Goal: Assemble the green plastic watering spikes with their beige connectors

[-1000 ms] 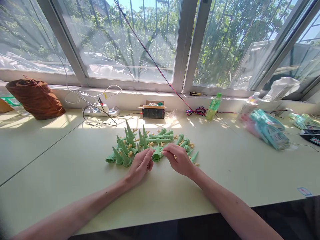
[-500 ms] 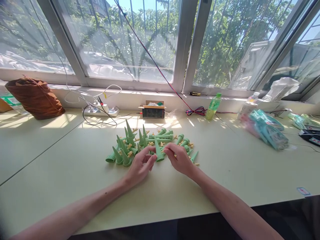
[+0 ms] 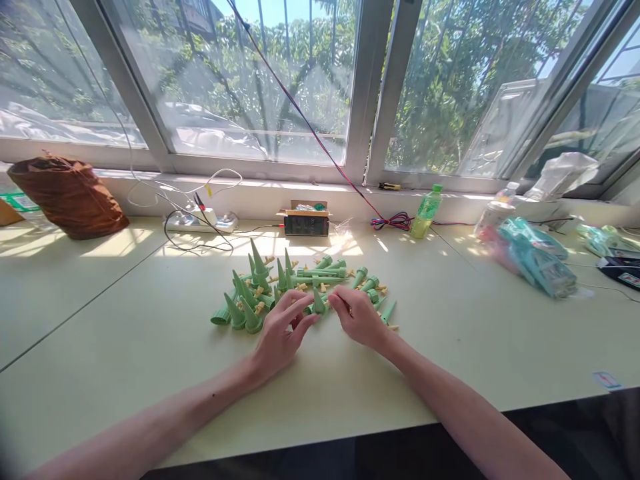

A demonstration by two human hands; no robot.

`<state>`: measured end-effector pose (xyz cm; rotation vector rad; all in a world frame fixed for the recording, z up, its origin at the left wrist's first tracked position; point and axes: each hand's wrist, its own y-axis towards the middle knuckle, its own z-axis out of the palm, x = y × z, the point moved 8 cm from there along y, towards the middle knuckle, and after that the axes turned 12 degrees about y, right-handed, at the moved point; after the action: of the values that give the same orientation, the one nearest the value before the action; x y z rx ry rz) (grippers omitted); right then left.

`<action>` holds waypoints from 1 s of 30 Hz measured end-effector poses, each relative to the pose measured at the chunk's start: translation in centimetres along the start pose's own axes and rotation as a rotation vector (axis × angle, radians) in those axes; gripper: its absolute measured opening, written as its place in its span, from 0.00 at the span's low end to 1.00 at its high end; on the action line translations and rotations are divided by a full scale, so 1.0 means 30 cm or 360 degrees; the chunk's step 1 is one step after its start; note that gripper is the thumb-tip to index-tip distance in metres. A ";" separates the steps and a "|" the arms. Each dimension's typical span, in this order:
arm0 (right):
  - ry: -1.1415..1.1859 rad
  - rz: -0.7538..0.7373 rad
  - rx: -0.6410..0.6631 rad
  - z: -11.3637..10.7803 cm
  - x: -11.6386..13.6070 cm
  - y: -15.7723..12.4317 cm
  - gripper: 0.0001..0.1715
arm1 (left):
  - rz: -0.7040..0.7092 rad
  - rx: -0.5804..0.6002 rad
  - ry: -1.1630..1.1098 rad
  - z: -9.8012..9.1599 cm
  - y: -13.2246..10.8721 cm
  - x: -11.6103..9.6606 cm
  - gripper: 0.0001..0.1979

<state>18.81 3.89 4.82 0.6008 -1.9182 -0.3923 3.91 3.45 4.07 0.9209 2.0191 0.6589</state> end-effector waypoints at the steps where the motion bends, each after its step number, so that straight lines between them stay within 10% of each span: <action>1: 0.0000 0.0002 -0.0008 0.000 0.000 -0.001 0.21 | 0.0005 -0.0007 0.0016 -0.002 0.000 -0.003 0.13; 11: 0.0056 -0.0008 -0.0327 -0.058 0.003 -0.010 0.18 | -0.0478 0.0129 -0.0103 0.005 0.011 0.032 0.16; 16: 0.0013 -0.0101 -0.0147 -0.027 0.029 -0.008 0.16 | -0.0452 0.0285 -0.0077 0.012 0.024 0.023 0.28; 30: 0.0065 -0.0041 -0.0080 -0.013 0.005 -0.012 0.15 | -0.0637 0.0404 -0.0394 0.040 0.008 0.054 0.21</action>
<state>19.19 3.52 4.90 0.5970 -1.8578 -0.4402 4.33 5.04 2.86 0.6692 2.0058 0.0659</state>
